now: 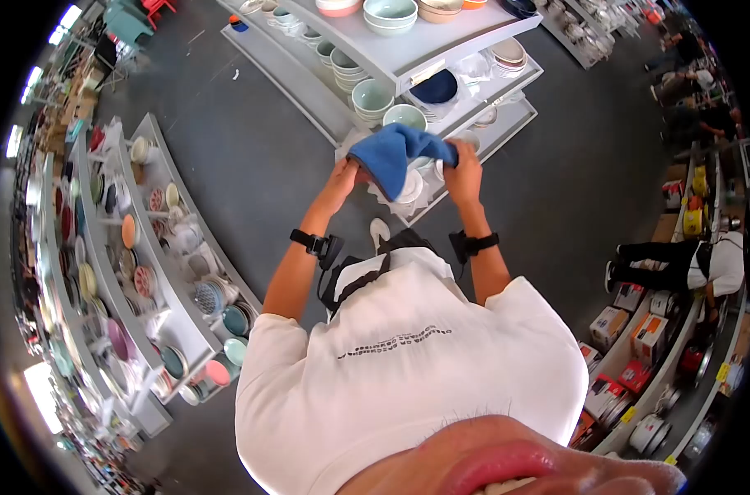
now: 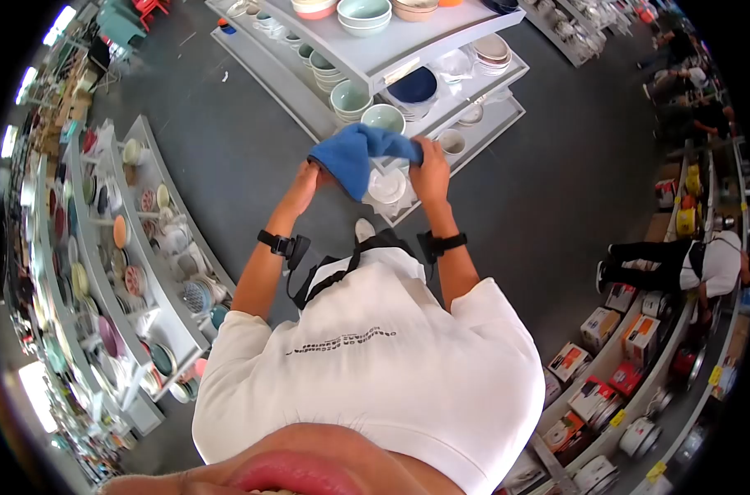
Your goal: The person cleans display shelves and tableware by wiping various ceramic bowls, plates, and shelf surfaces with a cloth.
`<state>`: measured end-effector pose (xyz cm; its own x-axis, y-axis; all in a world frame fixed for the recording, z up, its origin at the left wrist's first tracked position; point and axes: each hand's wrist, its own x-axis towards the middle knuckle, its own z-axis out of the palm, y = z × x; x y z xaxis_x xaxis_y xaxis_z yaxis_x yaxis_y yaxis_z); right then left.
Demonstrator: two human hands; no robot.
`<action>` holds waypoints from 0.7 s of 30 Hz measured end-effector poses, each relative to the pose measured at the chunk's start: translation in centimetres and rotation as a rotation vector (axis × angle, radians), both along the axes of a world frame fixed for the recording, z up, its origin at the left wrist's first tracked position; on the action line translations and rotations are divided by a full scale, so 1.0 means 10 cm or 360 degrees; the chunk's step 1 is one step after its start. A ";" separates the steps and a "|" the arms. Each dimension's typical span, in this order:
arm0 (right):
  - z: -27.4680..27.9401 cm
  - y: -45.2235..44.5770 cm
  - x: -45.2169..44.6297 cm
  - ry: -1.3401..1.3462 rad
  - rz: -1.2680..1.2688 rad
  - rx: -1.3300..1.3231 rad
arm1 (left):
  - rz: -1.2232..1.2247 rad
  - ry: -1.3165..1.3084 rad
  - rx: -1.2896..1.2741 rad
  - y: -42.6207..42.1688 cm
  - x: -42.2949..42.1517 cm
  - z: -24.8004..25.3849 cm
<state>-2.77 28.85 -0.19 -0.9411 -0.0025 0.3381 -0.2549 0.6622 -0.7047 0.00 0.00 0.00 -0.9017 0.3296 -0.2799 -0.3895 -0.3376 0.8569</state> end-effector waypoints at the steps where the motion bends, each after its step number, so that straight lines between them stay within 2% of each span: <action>1: 0.09 -0.11 0.09 0.0064 -0.0104 -0.0023 | 0.0045 0.0222 -0.0240 -0.08 0.09 0.23; 2: 0.17 -0.20 0.18 0.0094 -0.0112 -0.0114 | 0.0079 0.0436 -0.0471 -0.13 0.22 0.31; 3: 0.47 0.10 -0.97 0.0411 -0.0100 -0.0011 | 0.0108 0.0592 -0.0309 0.20 -0.93 0.21; 6: 0.60 -0.22 -0.96 0.0250 -0.0233 -0.0157 | -0.0051 0.0957 -0.0979 0.01 -1.16 0.18; 8: 0.65 -0.32 -1.12 0.0286 -0.0327 -0.0300 | -0.0119 0.1045 -0.1000 0.06 -1.47 0.17; 9: 0.63 -0.38 -1.17 0.0348 -0.0265 -0.0238 | -0.0153 0.1118 -0.1029 0.10 -1.59 0.15; 11: 0.70 -0.53 -1.28 0.0163 -0.0194 -0.0284 | -0.0143 0.1214 -0.0991 0.18 -1.94 0.11; 13: 0.57 -0.63 -1.47 0.0094 -0.0157 -0.0209 | -0.0111 0.1393 -0.1063 0.31 -2.24 0.24; 17: 0.24 -0.96 -1.84 0.0197 -0.0129 -0.0151 | -0.0128 0.1581 -0.1037 0.33 -2.74 0.17; 19: -0.14 -1.14 -2.02 0.0206 -0.0183 0.0013 | -0.0148 0.1609 -0.0967 0.28 -2.94 -0.16; 21: -0.19 -1.26 -2.09 0.0000 -0.0205 0.0141 | -0.0381 0.1591 -0.1032 0.21 -3.12 -0.41</action>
